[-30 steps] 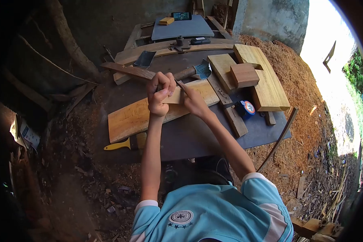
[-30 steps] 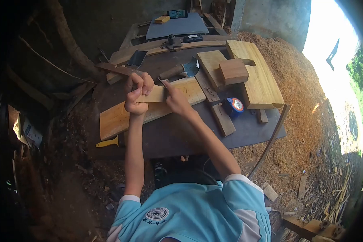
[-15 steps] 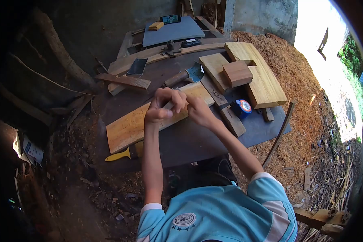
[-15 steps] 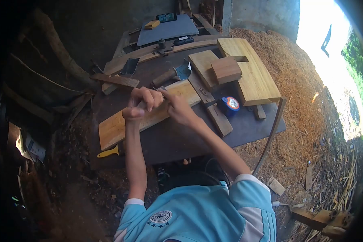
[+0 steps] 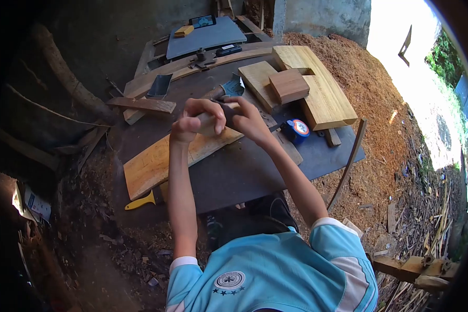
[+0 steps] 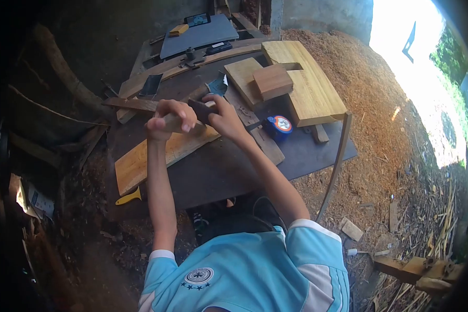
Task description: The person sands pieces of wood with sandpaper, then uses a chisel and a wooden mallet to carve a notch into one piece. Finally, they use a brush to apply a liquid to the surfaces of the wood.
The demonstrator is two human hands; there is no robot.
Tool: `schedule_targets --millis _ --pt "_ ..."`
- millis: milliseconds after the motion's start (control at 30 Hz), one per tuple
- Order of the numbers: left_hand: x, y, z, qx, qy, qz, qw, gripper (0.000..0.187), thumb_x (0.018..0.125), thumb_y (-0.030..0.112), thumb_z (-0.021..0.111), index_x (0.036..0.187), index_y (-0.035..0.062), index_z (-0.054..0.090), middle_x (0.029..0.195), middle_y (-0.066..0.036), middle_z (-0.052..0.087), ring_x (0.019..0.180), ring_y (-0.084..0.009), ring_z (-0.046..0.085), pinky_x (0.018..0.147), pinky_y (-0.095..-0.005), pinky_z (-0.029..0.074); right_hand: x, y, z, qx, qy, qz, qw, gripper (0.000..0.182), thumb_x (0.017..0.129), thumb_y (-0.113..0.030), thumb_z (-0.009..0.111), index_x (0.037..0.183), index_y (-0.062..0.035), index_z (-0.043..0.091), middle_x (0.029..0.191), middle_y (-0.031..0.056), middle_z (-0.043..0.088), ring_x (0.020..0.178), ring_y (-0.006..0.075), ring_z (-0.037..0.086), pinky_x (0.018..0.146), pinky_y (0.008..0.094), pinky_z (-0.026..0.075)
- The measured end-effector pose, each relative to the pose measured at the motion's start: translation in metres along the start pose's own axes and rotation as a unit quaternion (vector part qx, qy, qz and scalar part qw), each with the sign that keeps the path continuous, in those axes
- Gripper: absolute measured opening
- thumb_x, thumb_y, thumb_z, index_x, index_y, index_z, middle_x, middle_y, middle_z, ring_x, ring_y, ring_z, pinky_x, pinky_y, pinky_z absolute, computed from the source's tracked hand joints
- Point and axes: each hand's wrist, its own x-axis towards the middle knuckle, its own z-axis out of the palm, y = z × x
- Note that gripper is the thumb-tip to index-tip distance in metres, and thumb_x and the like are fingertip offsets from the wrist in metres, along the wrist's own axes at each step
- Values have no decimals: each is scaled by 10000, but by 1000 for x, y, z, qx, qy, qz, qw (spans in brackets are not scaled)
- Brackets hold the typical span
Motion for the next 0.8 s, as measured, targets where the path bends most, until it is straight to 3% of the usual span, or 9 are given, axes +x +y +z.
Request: schedule_targets --millis 100,167,267,333,400,533,633,700,800 --pt "1 -15 -1 78 91 67 991 789 684 659 539 1084 -21 527 767 -83 560 710 -144 532 632 -265 426 27 -3 -10 58 32 109 992 508 686 -39 481 1188 10 416 891 136 561 836 227 548 782 294 429" --pt "-1 -17 1 135 144 84 977 918 645 720 507 1203 -5 437 855 -56 536 790 -118 504 713 -242 406 32 32 -15 -112 81 20 990 484 690 -44 490 1166 19 429 885 142 550 843 263 549 800 328 428" --pt "-9 -41 -12 158 192 62 967 822 666 590 635 1226 22 439 888 -35 533 808 -103 503 746 -251 412 27 31 -18 -325 202 -143 913 450 690 -20 488 1136 28 454 955 177 541 898 331 548 849 382 411" --pt "-13 -66 -18 164 233 95 954 642 803 461 582 1239 16 425 900 -43 542 826 -98 506 753 -243 414 5 -15 -15 -327 251 -233 881 433 670 28 472 1104 18 475 1005 171 533 856 319 561 809 353 438" --pt "-18 -65 -21 196 319 56 925 535 888 435 464 1217 14 434 889 -64 548 722 -105 531 636 -239 443 -30 -50 3 -159 229 -216 936 331 648 79 472 963 2 537 927 160 540 847 302 546 754 369 447" --pt "-14 -5 -20 19 409 43 911 640 891 582 243 1132 23 439 825 -94 528 574 -125 534 463 -241 448 -79 -44 44 -146 -206 -189 949 155 648 61 516 783 11 573 862 129 557 833 294 556 729 361 467" --pt "-24 64 -16 14 451 100 887 662 870 606 267 1147 28 430 861 -53 469 602 -133 517 493 -270 449 -67 -21 113 -115 -262 -238 928 244 669 -1 544 912 -8 572 979 155 545 942 325 524 826 384 445" --pt "-35 97 -12 7 465 129 876 646 884 576 267 1165 20 442 882 -47 475 704 -136 488 559 -288 447 -66 -21 162 -199 -253 -323 890 400 737 -208 589 1088 -28 521 1128 179 490 1111 342 417 935 438 339" --pt "-58 123 -8 7 442 154 884 617 904 533 245 1201 18 412 908 -55 476 738 -144 468 583 -274 435 -77 -18 196 -333 -226 -380 833 443 709 -288 619 1066 -39 540 1051 124 492 1031 283 448 911 404 335"
